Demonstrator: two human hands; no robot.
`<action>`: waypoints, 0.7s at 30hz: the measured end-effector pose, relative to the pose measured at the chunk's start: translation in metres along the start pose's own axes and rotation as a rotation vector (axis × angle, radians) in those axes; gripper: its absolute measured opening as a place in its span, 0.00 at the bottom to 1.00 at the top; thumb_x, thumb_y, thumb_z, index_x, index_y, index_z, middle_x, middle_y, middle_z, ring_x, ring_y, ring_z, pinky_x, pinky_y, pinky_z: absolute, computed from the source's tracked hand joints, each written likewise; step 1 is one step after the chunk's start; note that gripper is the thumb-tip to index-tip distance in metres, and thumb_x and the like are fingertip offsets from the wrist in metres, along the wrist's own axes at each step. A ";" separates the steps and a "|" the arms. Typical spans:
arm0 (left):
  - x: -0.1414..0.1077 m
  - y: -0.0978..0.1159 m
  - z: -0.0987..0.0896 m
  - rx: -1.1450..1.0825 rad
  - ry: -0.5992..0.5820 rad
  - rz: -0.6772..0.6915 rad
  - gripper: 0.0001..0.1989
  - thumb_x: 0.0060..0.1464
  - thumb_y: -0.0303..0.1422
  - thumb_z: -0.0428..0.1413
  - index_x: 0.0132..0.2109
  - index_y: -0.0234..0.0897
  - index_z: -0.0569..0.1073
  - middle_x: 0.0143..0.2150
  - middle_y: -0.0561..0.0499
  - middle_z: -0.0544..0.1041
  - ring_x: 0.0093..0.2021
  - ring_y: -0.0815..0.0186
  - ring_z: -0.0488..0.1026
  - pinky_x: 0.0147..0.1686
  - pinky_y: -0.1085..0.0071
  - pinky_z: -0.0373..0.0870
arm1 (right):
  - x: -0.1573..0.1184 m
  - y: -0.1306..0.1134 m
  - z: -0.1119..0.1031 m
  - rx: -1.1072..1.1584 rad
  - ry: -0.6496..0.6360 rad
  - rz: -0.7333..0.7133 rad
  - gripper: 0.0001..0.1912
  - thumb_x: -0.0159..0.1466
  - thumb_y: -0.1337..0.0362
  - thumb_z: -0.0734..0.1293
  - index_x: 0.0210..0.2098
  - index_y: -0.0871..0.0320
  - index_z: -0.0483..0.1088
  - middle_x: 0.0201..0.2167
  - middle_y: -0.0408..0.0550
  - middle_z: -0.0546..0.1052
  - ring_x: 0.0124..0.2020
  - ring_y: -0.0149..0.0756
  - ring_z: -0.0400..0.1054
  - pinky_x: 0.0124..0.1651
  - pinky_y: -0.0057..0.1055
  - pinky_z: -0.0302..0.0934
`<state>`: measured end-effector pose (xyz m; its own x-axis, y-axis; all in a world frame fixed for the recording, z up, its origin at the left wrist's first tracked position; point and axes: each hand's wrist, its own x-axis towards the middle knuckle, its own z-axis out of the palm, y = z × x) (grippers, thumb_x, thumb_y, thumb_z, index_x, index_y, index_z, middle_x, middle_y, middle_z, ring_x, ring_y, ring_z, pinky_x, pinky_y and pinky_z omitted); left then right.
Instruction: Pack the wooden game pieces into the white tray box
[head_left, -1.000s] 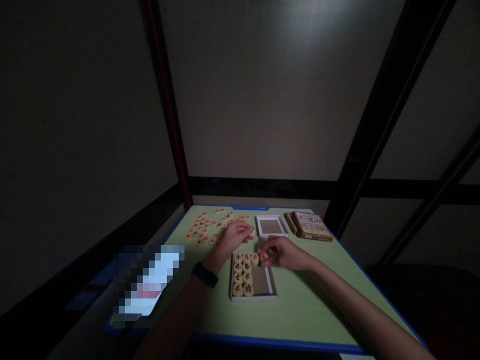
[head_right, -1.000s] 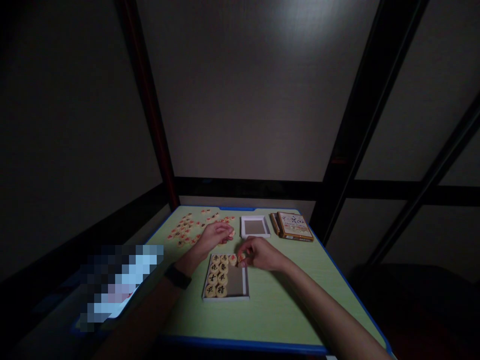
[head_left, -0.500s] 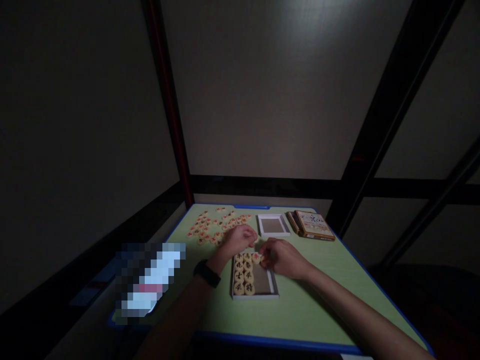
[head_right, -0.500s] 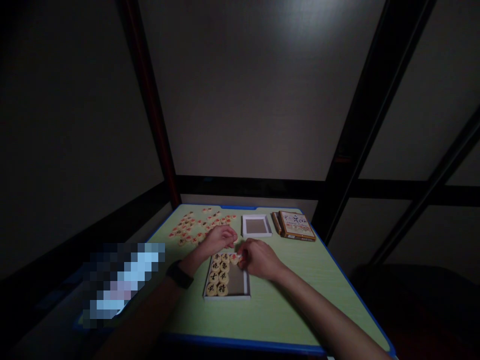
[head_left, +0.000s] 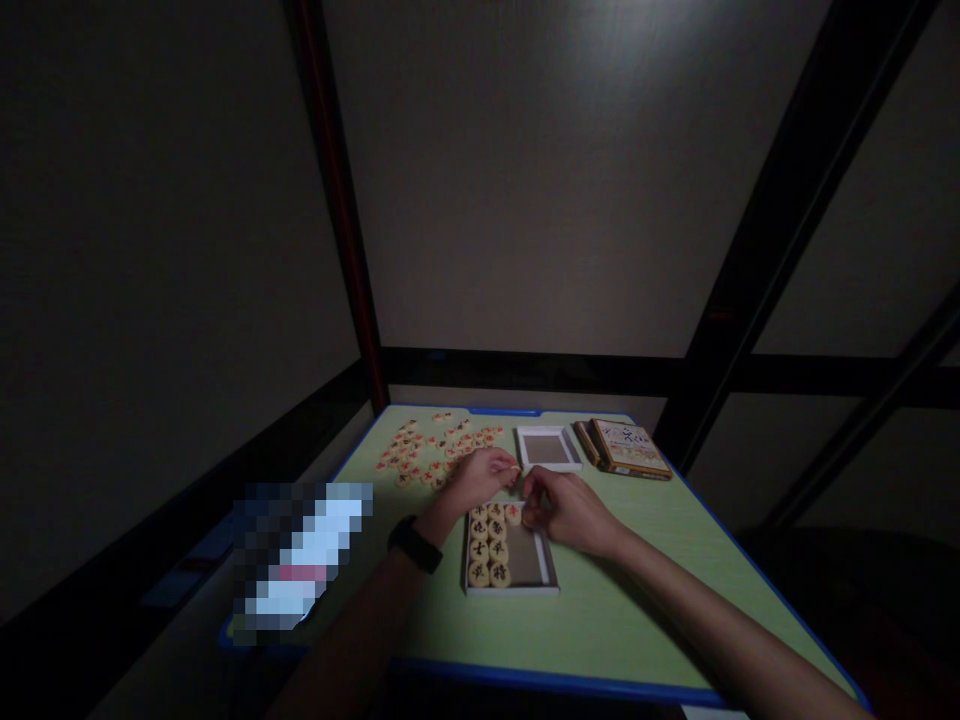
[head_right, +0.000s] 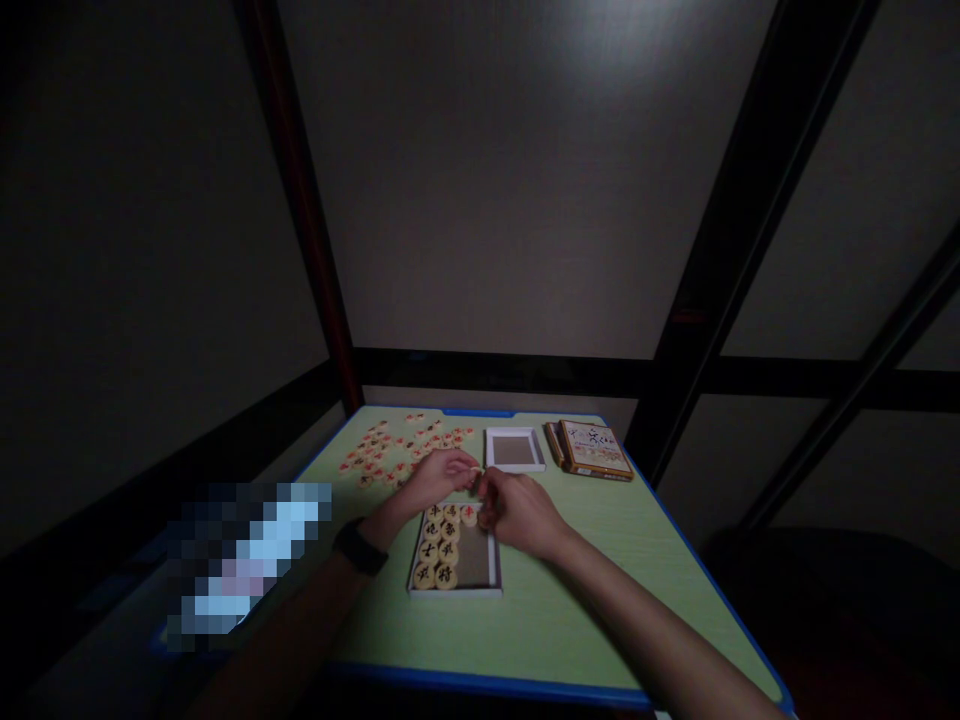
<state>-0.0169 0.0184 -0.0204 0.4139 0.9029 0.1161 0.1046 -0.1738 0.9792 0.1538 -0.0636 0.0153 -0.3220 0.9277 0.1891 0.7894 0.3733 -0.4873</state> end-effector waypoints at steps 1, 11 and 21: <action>-0.001 0.001 -0.001 -0.026 -0.013 -0.006 0.07 0.47 0.29 0.63 0.35 0.33 0.75 0.29 0.50 0.79 0.31 0.67 0.76 0.34 0.73 0.71 | 0.000 0.001 0.000 0.004 0.052 -0.009 0.14 0.53 0.73 0.68 0.38 0.55 0.68 0.32 0.42 0.77 0.33 0.35 0.70 0.34 0.27 0.55; -0.011 0.014 -0.004 -0.132 -0.224 -0.023 0.24 0.44 0.38 0.67 0.47 0.31 0.74 0.32 0.47 0.80 0.34 0.64 0.77 0.37 0.70 0.70 | 0.003 0.013 0.010 -0.126 0.264 -0.235 0.07 0.62 0.72 0.64 0.39 0.57 0.68 0.37 0.50 0.76 0.39 0.39 0.69 0.41 0.31 0.59; -0.024 0.036 -0.012 0.799 -0.278 0.173 0.17 0.37 0.32 0.64 0.38 0.38 0.72 0.39 0.51 0.74 0.42 0.61 0.70 0.41 0.68 0.66 | 0.002 0.007 -0.009 -0.059 0.019 -0.108 0.07 0.51 0.73 0.69 0.30 0.57 0.72 0.29 0.45 0.77 0.32 0.36 0.69 0.35 0.27 0.56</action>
<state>-0.0343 -0.0051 0.0137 0.6782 0.7273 0.1057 0.5811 -0.6187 0.5287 0.1635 -0.0593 0.0196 -0.3967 0.8820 0.2544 0.7803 0.4699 -0.4128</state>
